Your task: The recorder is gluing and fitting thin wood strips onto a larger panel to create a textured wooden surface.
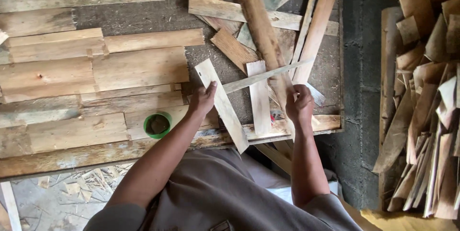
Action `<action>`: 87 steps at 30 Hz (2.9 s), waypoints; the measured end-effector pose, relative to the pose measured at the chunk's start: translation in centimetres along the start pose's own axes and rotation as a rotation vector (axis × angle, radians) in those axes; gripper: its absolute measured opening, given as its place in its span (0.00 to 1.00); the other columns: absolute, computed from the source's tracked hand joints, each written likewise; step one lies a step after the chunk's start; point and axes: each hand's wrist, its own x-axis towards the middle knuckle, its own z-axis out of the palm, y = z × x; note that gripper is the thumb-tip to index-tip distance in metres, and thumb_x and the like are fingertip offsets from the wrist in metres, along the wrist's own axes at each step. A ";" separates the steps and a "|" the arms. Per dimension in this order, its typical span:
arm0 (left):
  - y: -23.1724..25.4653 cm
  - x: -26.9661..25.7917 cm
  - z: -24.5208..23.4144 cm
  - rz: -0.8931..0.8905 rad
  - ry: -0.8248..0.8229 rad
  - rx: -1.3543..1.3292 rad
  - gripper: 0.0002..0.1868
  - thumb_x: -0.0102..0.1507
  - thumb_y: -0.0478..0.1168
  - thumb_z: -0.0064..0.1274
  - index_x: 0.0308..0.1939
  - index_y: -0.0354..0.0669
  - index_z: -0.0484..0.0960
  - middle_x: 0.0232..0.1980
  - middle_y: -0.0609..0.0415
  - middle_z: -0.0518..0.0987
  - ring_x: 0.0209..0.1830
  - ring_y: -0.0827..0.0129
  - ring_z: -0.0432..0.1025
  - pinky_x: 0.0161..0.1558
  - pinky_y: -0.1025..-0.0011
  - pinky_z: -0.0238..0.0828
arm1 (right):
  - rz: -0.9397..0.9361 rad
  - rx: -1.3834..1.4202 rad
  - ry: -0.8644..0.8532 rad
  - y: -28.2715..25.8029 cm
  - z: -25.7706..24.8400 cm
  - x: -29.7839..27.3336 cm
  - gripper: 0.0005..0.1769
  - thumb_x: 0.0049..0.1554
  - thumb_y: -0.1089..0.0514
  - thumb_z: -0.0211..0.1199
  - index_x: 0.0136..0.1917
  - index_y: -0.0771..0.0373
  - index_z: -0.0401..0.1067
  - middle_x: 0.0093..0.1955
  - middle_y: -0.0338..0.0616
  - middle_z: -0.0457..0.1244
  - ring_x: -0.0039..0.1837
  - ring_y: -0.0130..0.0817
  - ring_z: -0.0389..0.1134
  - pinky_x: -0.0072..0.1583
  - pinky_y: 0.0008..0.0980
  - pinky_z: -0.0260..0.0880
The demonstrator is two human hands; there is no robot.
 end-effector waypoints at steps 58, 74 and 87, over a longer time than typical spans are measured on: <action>-2.1 -0.2 2.6 -0.127 0.130 -0.725 0.34 0.65 0.67 0.46 0.63 0.46 0.77 0.53 0.52 0.81 0.44 0.69 0.77 0.35 0.69 0.76 | 0.233 -0.473 -0.026 14.4 -0.9 5.6 0.46 0.53 0.26 0.72 0.67 0.62 0.67 0.57 0.59 0.57 0.55 0.56 0.62 0.52 0.62 0.69; -0.9 1.4 0.1 0.194 0.273 -0.481 0.30 0.73 0.68 0.44 0.62 0.49 0.76 0.52 0.61 0.79 0.45 0.74 0.71 0.39 0.75 0.68 | 0.019 0.106 -0.546 3.2 -0.1 -1.8 0.31 0.58 0.42 0.70 0.64 0.62 0.63 0.48 0.43 0.71 0.37 0.24 0.67 0.43 0.31 0.69; 1.7 9.5 -15.1 0.031 0.605 -0.954 0.27 0.70 0.56 0.42 0.61 0.36 0.71 0.60 0.40 0.78 0.58 0.55 0.81 0.57 0.60 0.81 | 0.005 -0.298 -0.249 -0.6 -8.5 -1.1 0.10 0.68 0.53 0.55 0.53 0.48 0.78 0.45 0.36 0.72 0.36 0.30 0.70 0.38 0.33 0.70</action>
